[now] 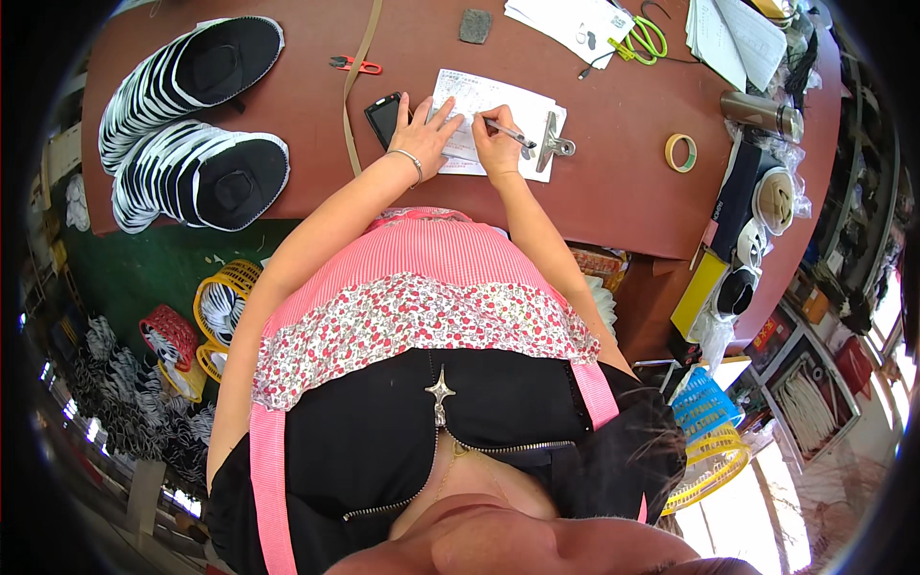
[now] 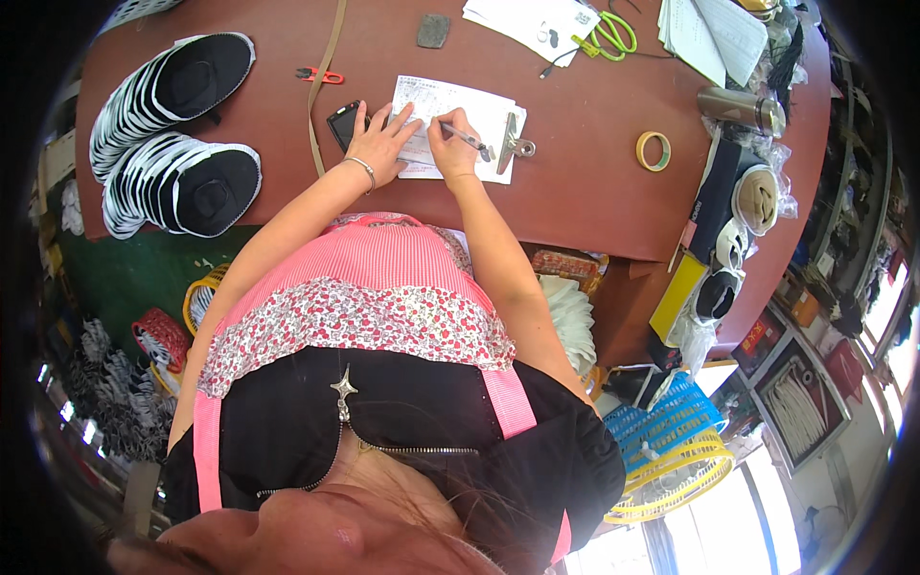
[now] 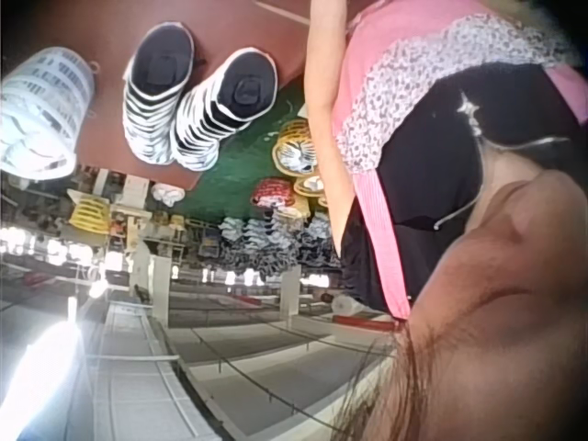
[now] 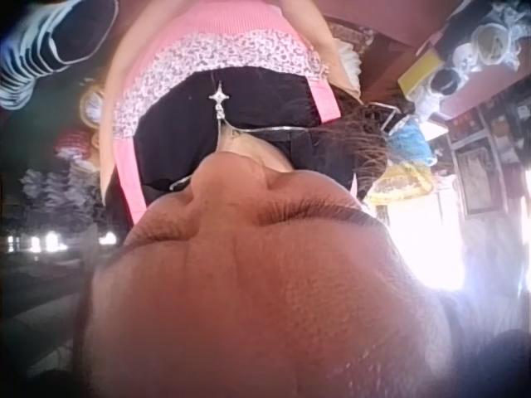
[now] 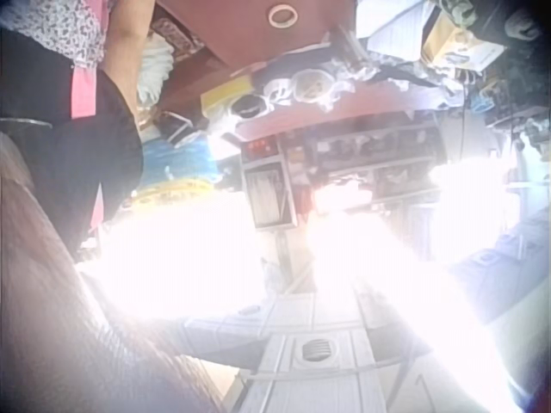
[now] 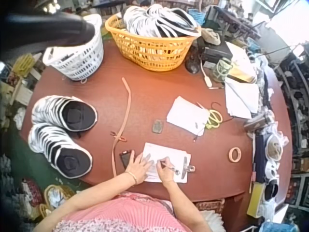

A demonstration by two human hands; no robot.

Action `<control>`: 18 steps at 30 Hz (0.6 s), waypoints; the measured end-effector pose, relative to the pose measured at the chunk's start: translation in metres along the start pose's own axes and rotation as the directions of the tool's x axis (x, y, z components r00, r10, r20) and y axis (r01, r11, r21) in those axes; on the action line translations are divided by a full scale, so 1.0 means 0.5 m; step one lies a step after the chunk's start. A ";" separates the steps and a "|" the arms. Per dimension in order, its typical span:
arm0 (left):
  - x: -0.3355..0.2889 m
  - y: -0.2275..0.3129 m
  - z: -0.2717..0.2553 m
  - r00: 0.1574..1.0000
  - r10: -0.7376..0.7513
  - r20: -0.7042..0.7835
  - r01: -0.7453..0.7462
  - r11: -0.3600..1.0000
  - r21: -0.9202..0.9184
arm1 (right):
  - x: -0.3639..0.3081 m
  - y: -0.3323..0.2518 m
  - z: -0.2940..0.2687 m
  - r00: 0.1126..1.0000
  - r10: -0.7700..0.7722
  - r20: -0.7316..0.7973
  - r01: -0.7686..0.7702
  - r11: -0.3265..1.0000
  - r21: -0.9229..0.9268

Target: Organizing and counting shoe components, then recording the count on a clipboard.

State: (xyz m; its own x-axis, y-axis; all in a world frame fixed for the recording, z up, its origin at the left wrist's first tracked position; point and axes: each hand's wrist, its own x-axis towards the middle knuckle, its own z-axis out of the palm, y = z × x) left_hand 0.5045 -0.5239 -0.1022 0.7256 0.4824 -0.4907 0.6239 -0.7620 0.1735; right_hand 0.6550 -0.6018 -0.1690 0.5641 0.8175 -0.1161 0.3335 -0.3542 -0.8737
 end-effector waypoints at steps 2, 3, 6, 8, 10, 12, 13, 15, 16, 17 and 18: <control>0.002 0.002 0.000 1.000 0.005 -0.008 -0.005 1.000 -0.003 | 0.001 0.011 0.003 1.000 0.000 -0.024 0.001 1.000 0.022; 0.001 0.001 0.001 1.000 0.003 -0.007 -0.003 1.000 -0.003 | 0.001 0.009 0.003 1.000 0.000 -0.022 0.001 1.000 0.023; 0.000 0.000 0.003 1.000 -0.002 -0.005 0.002 1.000 -0.004 | 0.001 0.002 0.000 1.000 -0.023 -0.003 0.023 1.000 0.001; -0.001 0.000 0.004 1.000 -0.005 -0.007 0.005 1.000 -0.011 | 0.000 -0.004 -0.001 1.000 -0.008 0.005 0.008 1.000 -0.003; 0.000 0.000 0.002 1.000 -0.002 -0.007 0.002 1.000 -0.012 | 0.001 0.005 0.001 1.000 0.003 -0.001 -0.003 1.000 -0.002; 0.000 0.001 -0.001 1.000 -0.002 -0.005 0.002 1.000 -0.014 | 0.000 0.009 0.004 1.000 0.015 -0.004 -0.015 1.000 0.000; 0.000 0.001 -0.002 1.000 -0.004 0.006 0.004 1.000 -0.021 | -0.001 0.010 0.005 1.000 0.014 -0.011 -0.014 1.000 0.004; 0.000 -0.001 0.000 1.000 -0.007 0.015 0.007 1.000 -0.029 | -0.001 0.013 0.008 1.000 0.011 -0.017 -0.011 1.000 0.009; 0.000 -0.002 0.003 1.000 -0.007 0.002 0.007 1.000 -0.029 | 0.000 0.016 0.010 1.000 0.007 -0.028 -0.007 1.000 0.022; 0.001 -0.003 0.007 1.000 -0.007 -0.011 0.007 1.000 -0.029 | 0.000 0.019 0.011 0.999 0.003 -0.038 -0.002 0.999 0.036; 0.002 -0.001 0.005 1.000 -0.005 -0.013 0.005 1.000 -0.029 | 0.002 0.028 0.011 0.999 0.003 -0.041 -0.001 0.999 0.035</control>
State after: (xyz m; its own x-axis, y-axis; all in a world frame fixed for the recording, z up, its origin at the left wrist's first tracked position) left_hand 0.5040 -0.5240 -0.1048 0.7258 0.4919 -0.4808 0.6356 -0.7469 0.1955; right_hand 0.6560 -0.6032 -0.1840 0.5954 0.7973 -0.0991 0.3061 -0.3392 -0.8895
